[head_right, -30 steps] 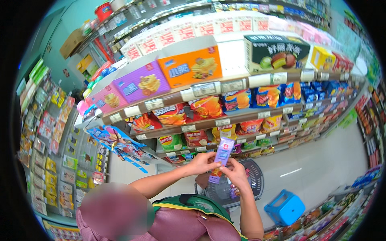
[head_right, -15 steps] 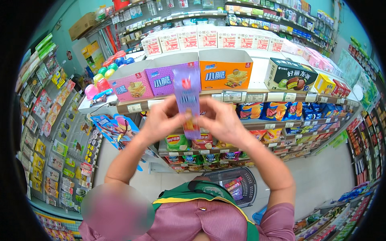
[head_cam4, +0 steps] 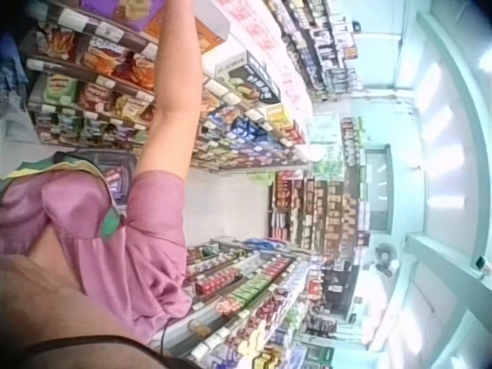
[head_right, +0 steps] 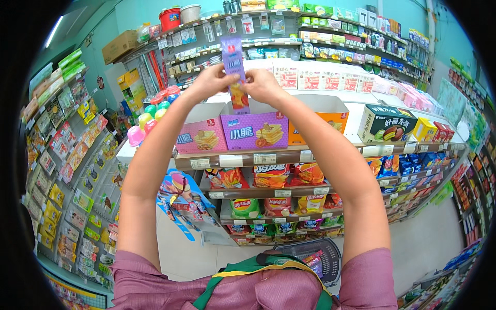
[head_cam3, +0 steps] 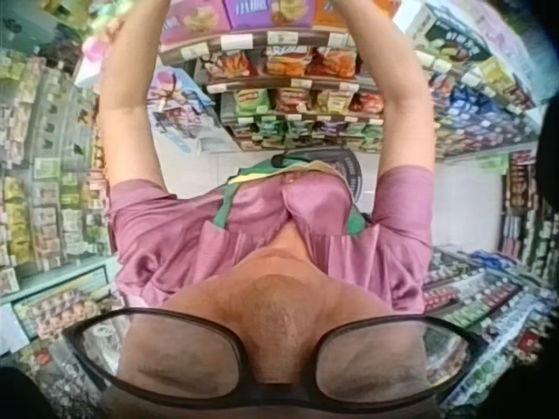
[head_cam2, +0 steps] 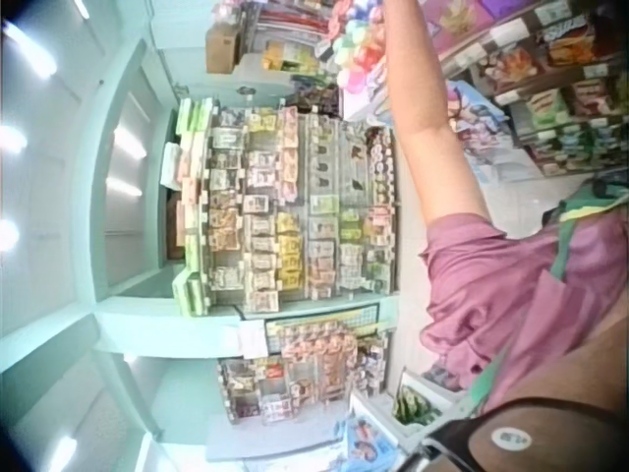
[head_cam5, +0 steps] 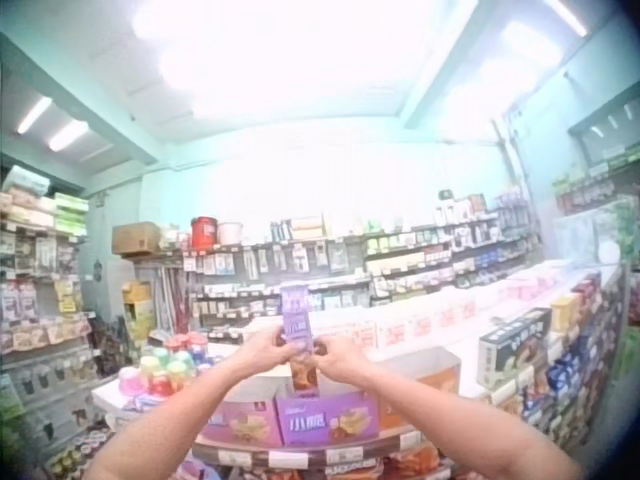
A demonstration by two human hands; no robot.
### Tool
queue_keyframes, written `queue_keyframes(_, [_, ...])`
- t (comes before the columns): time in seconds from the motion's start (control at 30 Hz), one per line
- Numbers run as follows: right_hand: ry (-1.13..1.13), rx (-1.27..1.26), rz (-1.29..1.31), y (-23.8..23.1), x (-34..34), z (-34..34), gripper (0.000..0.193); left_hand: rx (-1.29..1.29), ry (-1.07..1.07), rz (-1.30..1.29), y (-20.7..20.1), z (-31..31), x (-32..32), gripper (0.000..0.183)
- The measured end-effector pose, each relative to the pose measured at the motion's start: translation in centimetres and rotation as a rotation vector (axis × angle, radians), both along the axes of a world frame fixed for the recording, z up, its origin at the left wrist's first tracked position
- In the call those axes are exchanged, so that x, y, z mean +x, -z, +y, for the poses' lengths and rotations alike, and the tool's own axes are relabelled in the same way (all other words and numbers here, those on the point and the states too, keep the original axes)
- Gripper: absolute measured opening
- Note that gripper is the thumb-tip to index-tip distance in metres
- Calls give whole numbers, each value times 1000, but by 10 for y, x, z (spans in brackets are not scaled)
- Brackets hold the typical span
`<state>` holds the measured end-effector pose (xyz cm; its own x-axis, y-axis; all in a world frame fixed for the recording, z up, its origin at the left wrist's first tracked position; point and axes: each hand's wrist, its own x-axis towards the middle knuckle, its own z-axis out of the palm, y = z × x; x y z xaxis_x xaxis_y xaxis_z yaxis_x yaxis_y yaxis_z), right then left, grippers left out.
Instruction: The person restocks snack items in a convenience store. They repeatedly take packaged snacks from a shopping basket and place them onto the shelves, organizing them by type and filling gaps in the display.
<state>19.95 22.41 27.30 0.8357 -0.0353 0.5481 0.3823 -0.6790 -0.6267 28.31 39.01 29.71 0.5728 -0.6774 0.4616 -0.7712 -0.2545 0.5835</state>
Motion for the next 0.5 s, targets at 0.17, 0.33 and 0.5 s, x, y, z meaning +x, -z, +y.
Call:
queue_keyframes(0.17, [-50,117,414,10,-2,6,25,146,54,101,22,5,2,44])
queue_keyframes(0.33, [-40,-69,508,17,6,5,30,202,40,139,27,7,6,42])
queue_keyframes(0.5, [65,-272,489,26,23,-5,42,157,38,121,26,6,1,43])
